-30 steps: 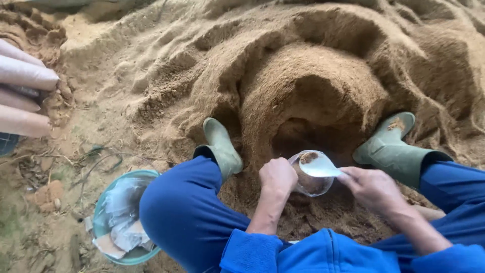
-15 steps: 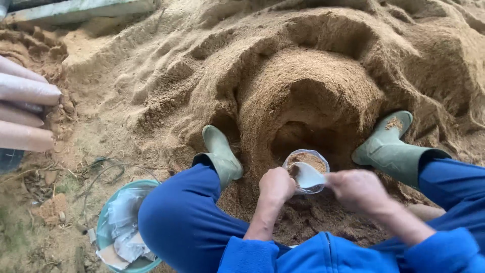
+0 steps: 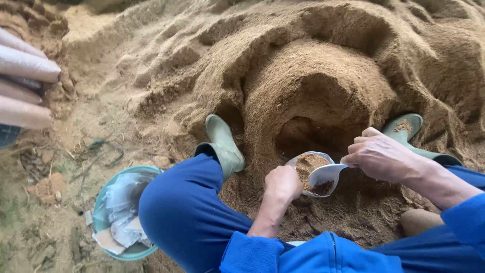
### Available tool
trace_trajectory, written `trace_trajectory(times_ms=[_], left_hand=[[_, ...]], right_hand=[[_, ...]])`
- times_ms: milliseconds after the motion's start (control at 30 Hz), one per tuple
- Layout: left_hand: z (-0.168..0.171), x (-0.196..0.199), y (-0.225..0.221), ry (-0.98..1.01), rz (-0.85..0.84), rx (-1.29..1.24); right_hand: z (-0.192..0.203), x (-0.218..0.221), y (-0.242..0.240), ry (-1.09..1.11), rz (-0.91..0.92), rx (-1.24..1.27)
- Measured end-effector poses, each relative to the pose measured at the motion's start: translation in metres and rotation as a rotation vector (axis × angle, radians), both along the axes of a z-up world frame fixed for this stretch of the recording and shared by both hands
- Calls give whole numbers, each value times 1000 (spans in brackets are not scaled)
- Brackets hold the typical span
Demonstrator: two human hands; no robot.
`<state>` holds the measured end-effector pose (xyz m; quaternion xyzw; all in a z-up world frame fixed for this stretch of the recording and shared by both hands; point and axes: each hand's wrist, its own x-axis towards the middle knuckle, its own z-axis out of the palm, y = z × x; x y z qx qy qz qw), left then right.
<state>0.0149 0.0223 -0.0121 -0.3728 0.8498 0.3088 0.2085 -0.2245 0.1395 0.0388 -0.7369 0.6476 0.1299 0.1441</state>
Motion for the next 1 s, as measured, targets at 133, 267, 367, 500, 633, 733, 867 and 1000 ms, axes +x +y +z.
trace_trajectory(times_ms=[133,267,367,500,633,733,867,1000], left_hand=[[-16,-3,1,61,20,-7],[-12,-6,-3,-5,-31,-21],[-9,-7,-5,-9,-15,-12],[-9,-4,-5,4,40,-4],[-17,-5,-3,26,35,-37],[-5,-1,-2,-11,32,29],[-12,-5,-6,20,27,8],[-21,-5,-7,0,19,-22]], right_hand=[[-31,1,-1,130,149,-12],[-33,7,1,59,51,-79],[-16,2,4,43,4,-63],[10,0,5,-61,-1,-171],[-9,14,6,-50,27,-65],[-34,25,7,13,18,-94],[-21,30,4,5,-104,-43],[-6,27,10,-36,-312,74]])
